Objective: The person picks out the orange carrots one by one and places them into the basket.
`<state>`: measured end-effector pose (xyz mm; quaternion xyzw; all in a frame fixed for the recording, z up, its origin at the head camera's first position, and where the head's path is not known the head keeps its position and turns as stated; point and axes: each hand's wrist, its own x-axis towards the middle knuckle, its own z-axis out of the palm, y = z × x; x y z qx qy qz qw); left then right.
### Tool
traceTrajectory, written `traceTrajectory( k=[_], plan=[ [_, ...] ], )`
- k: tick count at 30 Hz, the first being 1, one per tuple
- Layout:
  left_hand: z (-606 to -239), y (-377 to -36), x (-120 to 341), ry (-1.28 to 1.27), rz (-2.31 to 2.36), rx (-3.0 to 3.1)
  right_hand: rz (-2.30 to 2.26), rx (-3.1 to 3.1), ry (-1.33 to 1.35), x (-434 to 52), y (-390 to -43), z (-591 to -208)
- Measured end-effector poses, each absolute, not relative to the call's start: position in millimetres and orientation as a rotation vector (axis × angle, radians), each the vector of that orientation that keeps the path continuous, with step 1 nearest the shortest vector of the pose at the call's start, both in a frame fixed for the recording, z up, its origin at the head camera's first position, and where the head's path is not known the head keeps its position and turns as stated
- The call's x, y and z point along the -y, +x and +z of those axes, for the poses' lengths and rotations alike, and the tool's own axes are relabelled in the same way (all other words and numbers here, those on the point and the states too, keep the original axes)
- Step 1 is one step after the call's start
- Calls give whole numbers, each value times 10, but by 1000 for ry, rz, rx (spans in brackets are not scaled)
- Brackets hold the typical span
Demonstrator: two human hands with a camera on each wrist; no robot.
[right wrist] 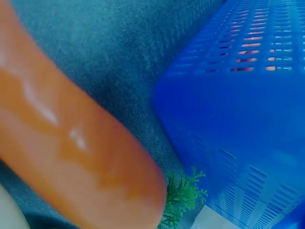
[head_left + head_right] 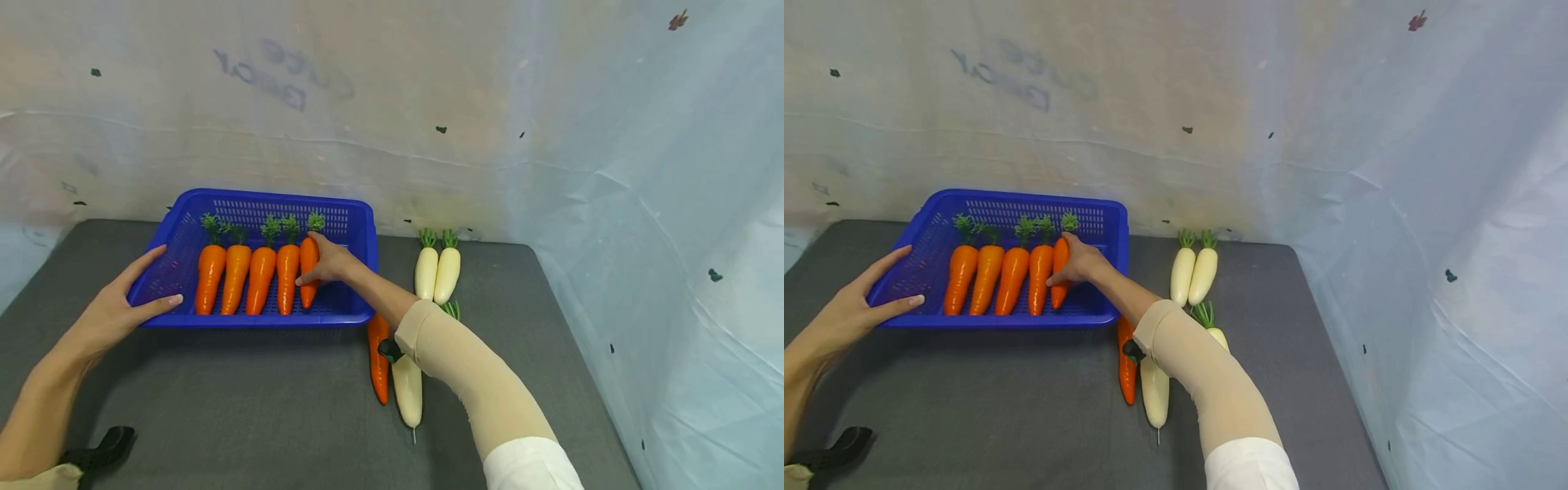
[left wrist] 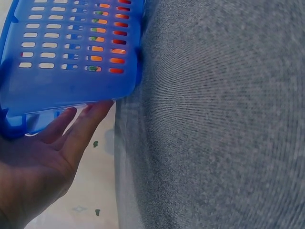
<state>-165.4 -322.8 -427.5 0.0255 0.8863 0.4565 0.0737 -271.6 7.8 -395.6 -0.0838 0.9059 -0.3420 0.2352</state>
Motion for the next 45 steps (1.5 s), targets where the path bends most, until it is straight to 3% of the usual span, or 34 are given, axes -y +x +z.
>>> traceTrajectory(
  k=[7, 15, 24, 45],
  plan=[
    [-4287, -1641, 3230, 75, 1398, -2656, -910, -2546, -284, -103, -2741, -3960],
    [-4288, -1657, 3223, 96, 1405, -2653, -1301, -2360, -203, -234, -2750, -3879],
    [-4262, -1686, 3230, 88, 1424, -2639, -1396, -2365, -286, -385, -2712, -3661],
    [-4275, -1665, 3263, 71, 1403, -2622, -1659, -2213, -366, -947, -2219, -3430]
  ],
)
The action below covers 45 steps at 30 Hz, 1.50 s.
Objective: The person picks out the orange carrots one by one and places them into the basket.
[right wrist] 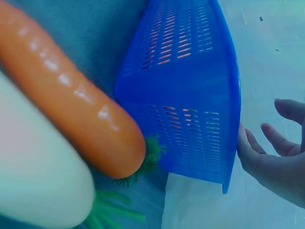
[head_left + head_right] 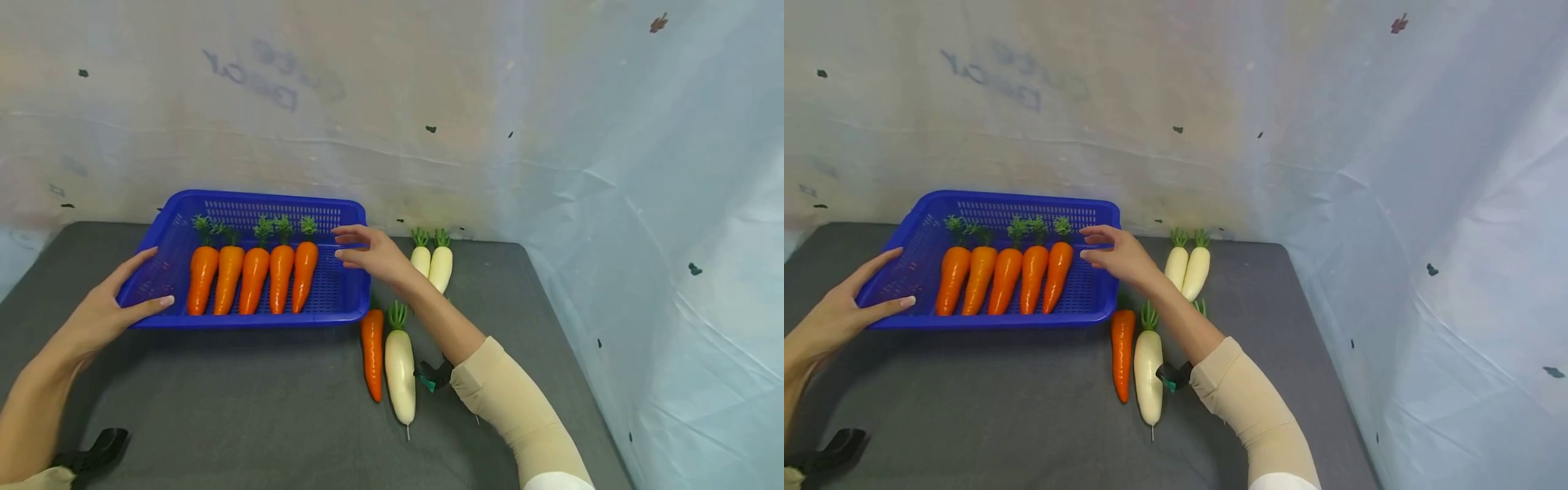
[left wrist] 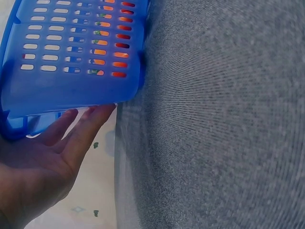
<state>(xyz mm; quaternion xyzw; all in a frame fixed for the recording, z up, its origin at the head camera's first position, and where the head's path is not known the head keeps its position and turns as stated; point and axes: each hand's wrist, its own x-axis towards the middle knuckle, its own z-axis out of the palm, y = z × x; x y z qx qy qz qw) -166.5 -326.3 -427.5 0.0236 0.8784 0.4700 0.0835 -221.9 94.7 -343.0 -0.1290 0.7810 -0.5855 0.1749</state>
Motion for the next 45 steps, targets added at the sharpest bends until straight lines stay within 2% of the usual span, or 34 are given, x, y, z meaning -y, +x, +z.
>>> traceTrajectory(
  k=[19, 32, 45],
  plan=[
    [-4321, -1653, 3228, 24, 1418, -2645, -1775, -2234, -373, -1309, -1805, -3545],
    [-4310, -1657, 3221, 17, 1435, -2632, -1887, -2324, -271, -1418, -1484, -3888],
    [-4334, -1666, 3222, 5, 1437, -2643, -1985, -2409, -136, -1254, -1100, -4216]
  ],
)
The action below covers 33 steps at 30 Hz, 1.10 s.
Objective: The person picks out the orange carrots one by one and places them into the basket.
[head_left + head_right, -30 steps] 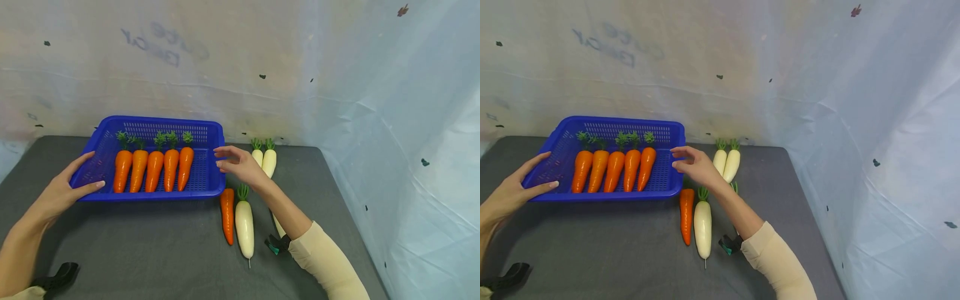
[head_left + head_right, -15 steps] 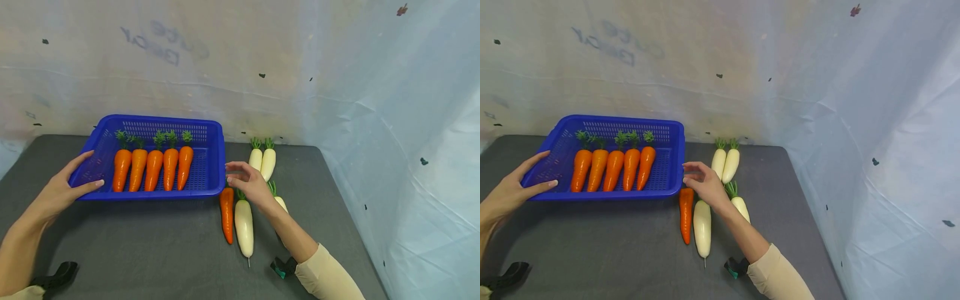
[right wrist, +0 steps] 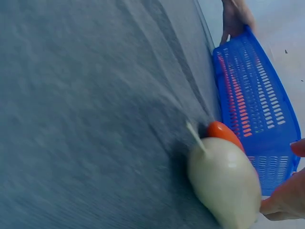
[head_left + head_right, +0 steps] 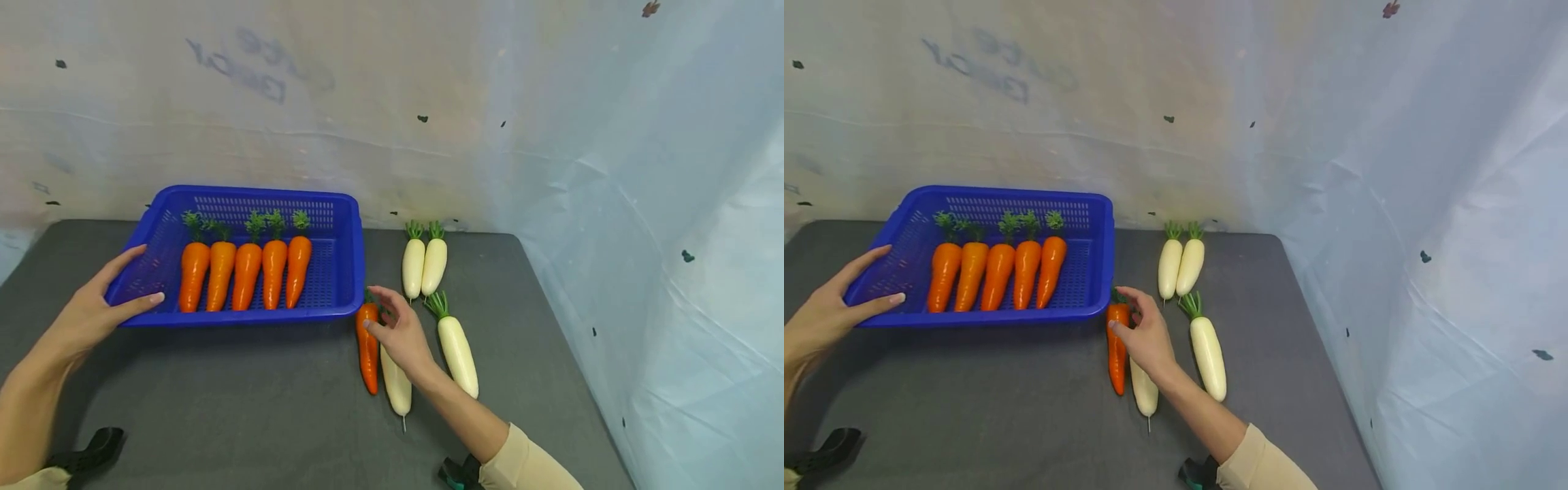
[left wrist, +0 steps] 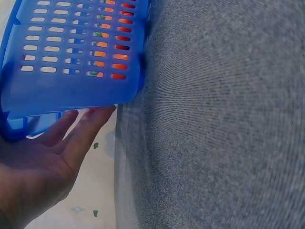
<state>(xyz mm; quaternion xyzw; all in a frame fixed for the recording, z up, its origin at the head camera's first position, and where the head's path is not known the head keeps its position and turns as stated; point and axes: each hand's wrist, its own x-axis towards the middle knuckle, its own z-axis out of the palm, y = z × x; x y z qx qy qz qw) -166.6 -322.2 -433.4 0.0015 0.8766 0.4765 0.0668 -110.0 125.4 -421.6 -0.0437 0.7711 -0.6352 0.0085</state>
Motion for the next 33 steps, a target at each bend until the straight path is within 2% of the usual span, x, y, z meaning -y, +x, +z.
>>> traceTrajectory(
  k=[16, 24, 33],
  plan=[
    [-4314, -1676, 3196, 11, 1466, -2619, -2063, -2395, -160, -1092, -911, -4425],
    [-4329, -1683, 3209, 4, 1478, -2619, -1836, -2580, -139, -1223, -907, -4579],
    [-4353, -1680, 3213, -6, 1480, -2620, -1513, -2702, -238, -1307, -1025, -4555]
  ],
)
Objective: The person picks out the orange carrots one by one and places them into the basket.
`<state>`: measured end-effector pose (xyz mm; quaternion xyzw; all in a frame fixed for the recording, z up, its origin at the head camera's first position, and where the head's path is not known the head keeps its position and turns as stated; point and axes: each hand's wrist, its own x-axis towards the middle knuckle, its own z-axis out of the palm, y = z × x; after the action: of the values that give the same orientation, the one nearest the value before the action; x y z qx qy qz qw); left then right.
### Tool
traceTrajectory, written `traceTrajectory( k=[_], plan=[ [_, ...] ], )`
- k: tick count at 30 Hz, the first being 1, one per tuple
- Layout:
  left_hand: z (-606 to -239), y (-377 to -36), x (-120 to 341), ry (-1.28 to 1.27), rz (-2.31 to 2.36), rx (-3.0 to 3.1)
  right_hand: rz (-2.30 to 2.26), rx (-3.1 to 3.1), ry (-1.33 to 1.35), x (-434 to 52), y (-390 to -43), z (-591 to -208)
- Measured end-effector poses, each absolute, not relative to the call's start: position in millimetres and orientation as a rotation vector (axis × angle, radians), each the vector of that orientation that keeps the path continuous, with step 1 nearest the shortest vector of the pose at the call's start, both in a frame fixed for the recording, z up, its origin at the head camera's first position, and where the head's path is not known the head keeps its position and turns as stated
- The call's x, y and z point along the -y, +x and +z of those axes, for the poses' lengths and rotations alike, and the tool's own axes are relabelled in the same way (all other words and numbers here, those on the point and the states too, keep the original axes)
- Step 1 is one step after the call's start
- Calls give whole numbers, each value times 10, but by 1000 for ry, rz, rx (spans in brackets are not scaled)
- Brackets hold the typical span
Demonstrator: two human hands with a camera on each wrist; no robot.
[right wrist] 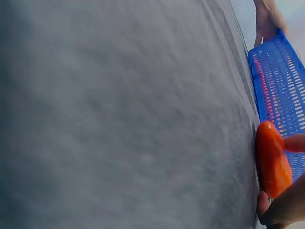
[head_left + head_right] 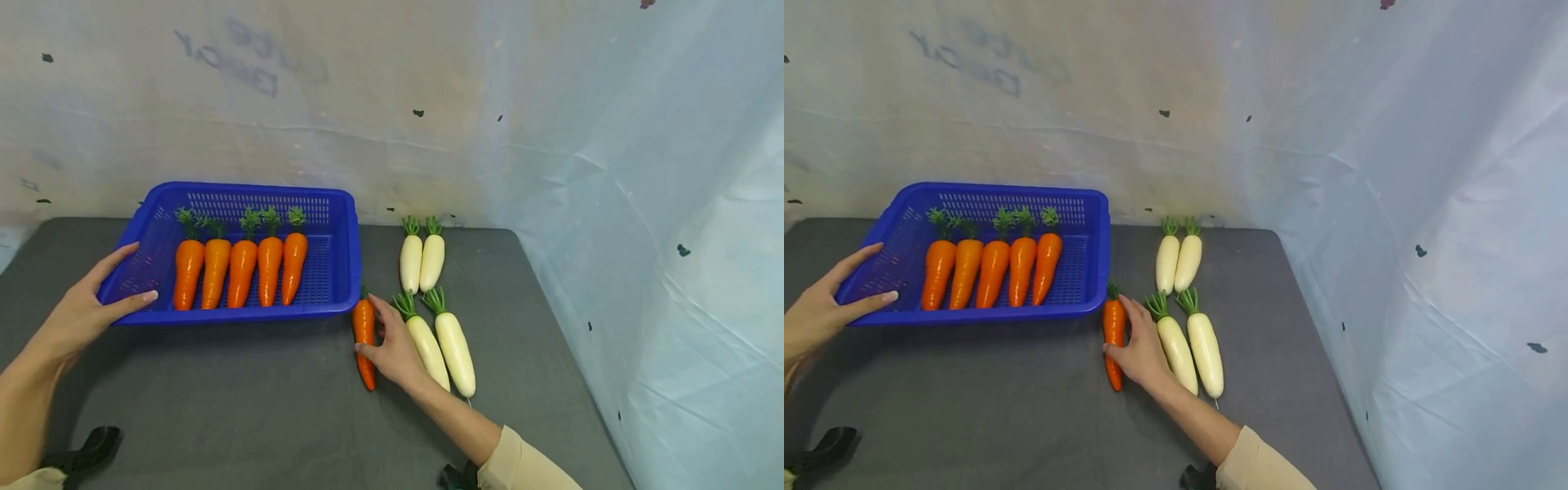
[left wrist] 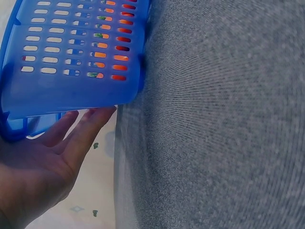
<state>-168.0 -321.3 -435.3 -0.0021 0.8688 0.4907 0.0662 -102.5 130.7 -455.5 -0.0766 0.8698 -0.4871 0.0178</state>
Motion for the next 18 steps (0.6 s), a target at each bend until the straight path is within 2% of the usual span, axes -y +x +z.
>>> traceTrajectory(
  k=[10, 18],
  plan=[
    [-4352, -1677, 3208, -11, 1499, -2613, -1187, -2738, -236, -1330, -1251, -4408],
    [-4329, -1673, 3201, -10, 1499, -2600, -1333, -2630, -144, -1362, -1313, -4404]
  ],
)
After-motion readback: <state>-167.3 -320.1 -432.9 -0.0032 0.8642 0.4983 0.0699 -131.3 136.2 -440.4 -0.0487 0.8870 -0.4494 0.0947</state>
